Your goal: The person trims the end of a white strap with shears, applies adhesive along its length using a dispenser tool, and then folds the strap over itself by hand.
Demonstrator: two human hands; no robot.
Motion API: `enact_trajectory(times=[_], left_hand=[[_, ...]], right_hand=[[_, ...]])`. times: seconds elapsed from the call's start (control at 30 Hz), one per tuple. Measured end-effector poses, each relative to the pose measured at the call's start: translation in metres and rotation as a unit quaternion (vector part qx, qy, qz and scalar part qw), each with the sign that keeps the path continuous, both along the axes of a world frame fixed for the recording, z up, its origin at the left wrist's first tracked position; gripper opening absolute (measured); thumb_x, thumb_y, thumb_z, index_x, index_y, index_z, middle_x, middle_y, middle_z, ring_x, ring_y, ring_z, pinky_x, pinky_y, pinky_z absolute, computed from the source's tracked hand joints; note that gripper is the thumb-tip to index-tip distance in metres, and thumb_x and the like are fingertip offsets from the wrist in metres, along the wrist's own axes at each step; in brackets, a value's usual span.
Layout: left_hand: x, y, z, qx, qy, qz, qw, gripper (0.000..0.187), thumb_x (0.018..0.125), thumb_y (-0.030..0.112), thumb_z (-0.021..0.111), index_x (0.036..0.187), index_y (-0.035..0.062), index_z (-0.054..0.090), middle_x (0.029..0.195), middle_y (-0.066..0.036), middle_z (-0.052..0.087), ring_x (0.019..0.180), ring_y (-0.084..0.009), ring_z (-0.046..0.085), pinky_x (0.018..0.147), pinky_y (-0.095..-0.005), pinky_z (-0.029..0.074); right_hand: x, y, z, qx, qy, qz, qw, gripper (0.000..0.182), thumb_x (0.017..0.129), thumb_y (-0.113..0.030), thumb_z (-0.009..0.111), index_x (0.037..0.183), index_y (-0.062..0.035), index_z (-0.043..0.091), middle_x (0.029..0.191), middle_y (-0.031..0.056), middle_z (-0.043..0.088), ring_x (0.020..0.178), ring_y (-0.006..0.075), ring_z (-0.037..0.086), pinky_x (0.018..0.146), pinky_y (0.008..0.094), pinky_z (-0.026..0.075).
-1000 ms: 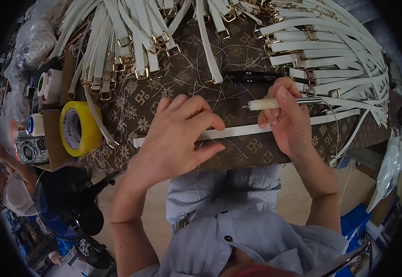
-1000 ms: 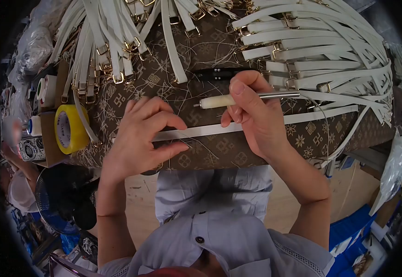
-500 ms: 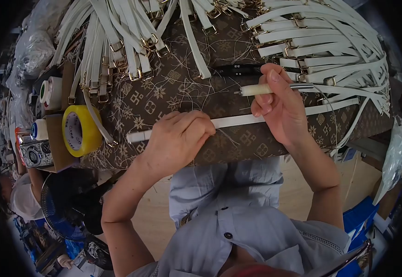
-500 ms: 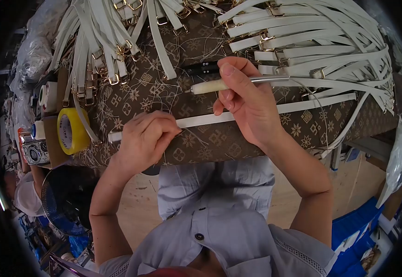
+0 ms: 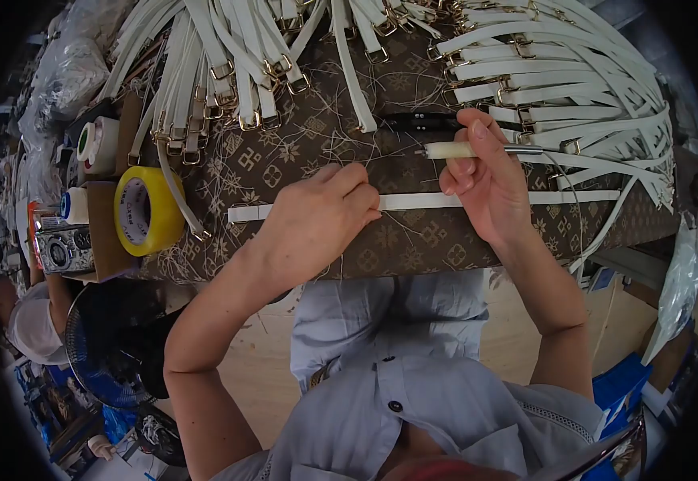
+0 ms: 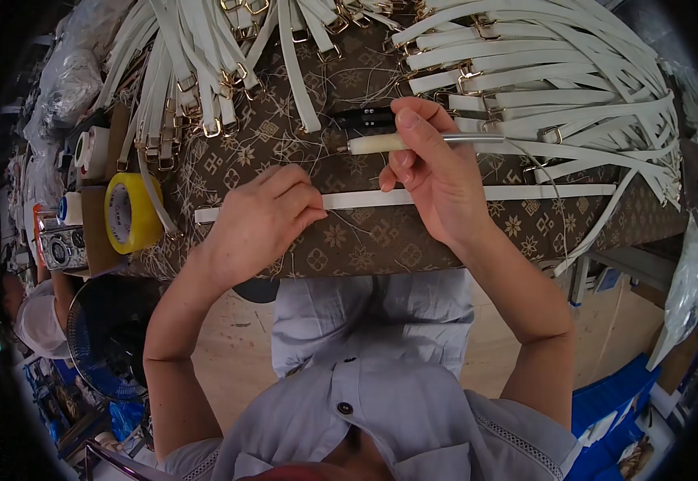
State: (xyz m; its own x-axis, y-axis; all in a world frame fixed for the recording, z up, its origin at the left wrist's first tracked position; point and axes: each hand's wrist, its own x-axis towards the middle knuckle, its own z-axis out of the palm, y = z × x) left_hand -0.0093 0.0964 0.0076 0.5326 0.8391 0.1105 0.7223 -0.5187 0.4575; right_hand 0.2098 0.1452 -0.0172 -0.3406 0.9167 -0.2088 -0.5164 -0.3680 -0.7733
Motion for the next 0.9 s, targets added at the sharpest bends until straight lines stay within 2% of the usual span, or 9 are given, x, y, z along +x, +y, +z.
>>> enact_trajectory(times=[0.1, 0.2, 0.33, 0.5, 0.57, 0.67, 0.77, 0.8, 0.9], left_hand=[[0.001, -0.007, -0.008, 0.028, 0.025, 0.024, 0.999, 0.016, 0.079, 0.012, 0.07, 0.089, 0.0062, 0.06, 0.089, -0.007, 0.057, 0.075, -0.0272, 0.061, 0.064, -0.0337, 0.051], [-0.004, -0.006, -0.009, -0.008, -0.075, 0.065, 0.995, 0.015, 0.082, 0.012, 0.067, 0.091, 0.0065, 0.056, 0.086, -0.006, 0.058, 0.071, -0.0258, 0.062, 0.062, -0.0354, 0.052], [-0.012, -0.004, -0.003, -0.18, -0.208, 0.132, 0.952, 0.02, 0.085, 0.005, 0.065, 0.103, 0.004, 0.056, 0.083, -0.007, 0.063, 0.073, -0.0194, 0.065, 0.065, -0.0284, 0.052], [-0.02, -0.006, -0.015, -0.216, -0.323, 0.167, 0.906, 0.029, 0.086, 0.0, 0.062, 0.114, 0.0047, 0.056, 0.083, -0.005, 0.064, 0.076, -0.0122, 0.066, 0.069, -0.0256, 0.051], [-0.019, -0.006, -0.019, -0.228, -0.359, 0.171, 0.889, 0.029, 0.086, -0.002, 0.061, 0.114, 0.0044, 0.056, 0.083, -0.004, 0.063, 0.074, -0.0121, 0.065, 0.068, -0.0256, 0.052], [-0.019, -0.006, -0.018, -0.225, -0.368, 0.176, 0.885, 0.029, 0.087, -0.002, 0.06, 0.114, 0.0045, 0.055, 0.082, -0.005, 0.062, 0.071, -0.0125, 0.065, 0.066, -0.0262, 0.052], [-0.019, -0.006, -0.017, -0.199, -0.363, 0.167, 0.895, 0.029, 0.087, -0.003, 0.059, 0.114, 0.0051, 0.054, 0.082, -0.006, 0.061, 0.07, -0.0136, 0.065, 0.064, -0.0272, 0.052], [-0.019, -0.006, -0.017, -0.197, -0.366, 0.169, 0.894, 0.029, 0.087, -0.003, 0.059, 0.114, 0.0051, 0.054, 0.082, -0.006, 0.061, 0.07, -0.0136, 0.065, 0.064, -0.0272, 0.052], [-0.019, -0.006, -0.019, -0.187, -0.372, 0.166, 0.894, 0.029, 0.087, -0.003, 0.058, 0.115, 0.0058, 0.054, 0.081, -0.006, 0.06, 0.07, -0.0154, 0.065, 0.063, -0.028, 0.052]], right_hand=[[-0.001, 0.0, 0.002, -0.01, 0.0, -0.003, 1.0, 0.024, 0.098, -0.029, 0.051, 0.114, -0.0116, 0.055, 0.066, -0.0037, 0.043, 0.056, 0.0061, 0.042, 0.055, 0.0253, 0.041], [0.0, 0.0, 0.001, -0.012, -0.002, -0.003, 1.0, 0.024, 0.098, -0.028, 0.051, 0.114, -0.0109, 0.055, 0.065, -0.0037, 0.043, 0.056, 0.0062, 0.042, 0.055, 0.0252, 0.041], [0.0, -0.001, 0.001, -0.004, -0.004, 0.001, 1.0, 0.026, 0.097, -0.029, 0.053, 0.115, -0.0097, 0.055, 0.066, -0.0035, 0.044, 0.055, 0.0062, 0.042, 0.055, 0.0255, 0.042], [0.002, -0.009, 0.004, 0.069, -0.122, 0.11, 0.984, 0.029, 0.086, -0.014, 0.069, 0.11, -0.0003, 0.06, 0.082, 0.0045, 0.063, 0.07, 0.0091, 0.059, 0.064, 0.0281, 0.052], [0.006, -0.009, 0.006, 0.026, -0.128, 0.151, 0.98, 0.027, 0.083, -0.01, 0.072, 0.106, 0.0003, 0.063, 0.09, 0.0057, 0.066, 0.076, 0.0096, 0.062, 0.068, 0.0255, 0.052], [0.003, -0.014, 0.01, 0.204, -0.247, 0.173, 0.931, 0.024, 0.078, -0.009, 0.076, 0.099, -0.0031, 0.067, 0.086, 0.0022, 0.066, 0.07, 0.0053, 0.058, 0.062, 0.0196, 0.046], [-0.009, -0.017, 0.022, 0.253, -0.316, 0.209, 0.89, 0.018, 0.078, -0.002, 0.072, 0.094, -0.0009, 0.063, 0.075, 0.0024, 0.061, 0.067, 0.0085, 0.057, 0.06, 0.0217, 0.045], [-0.011, -0.019, 0.01, 0.255, -0.316, 0.196, 0.892, 0.015, 0.079, -0.003, 0.071, 0.092, -0.0018, 0.063, 0.075, 0.0016, 0.061, 0.063, 0.0058, 0.051, 0.057, 0.0201, 0.039], [-0.011, -0.021, 0.0, 0.311, -0.34, 0.159, 0.873, 0.017, 0.078, -0.01, 0.076, 0.09, -0.004, 0.065, 0.076, 0.0026, 0.066, 0.064, 0.0054, 0.058, 0.057, 0.0204, 0.045]])
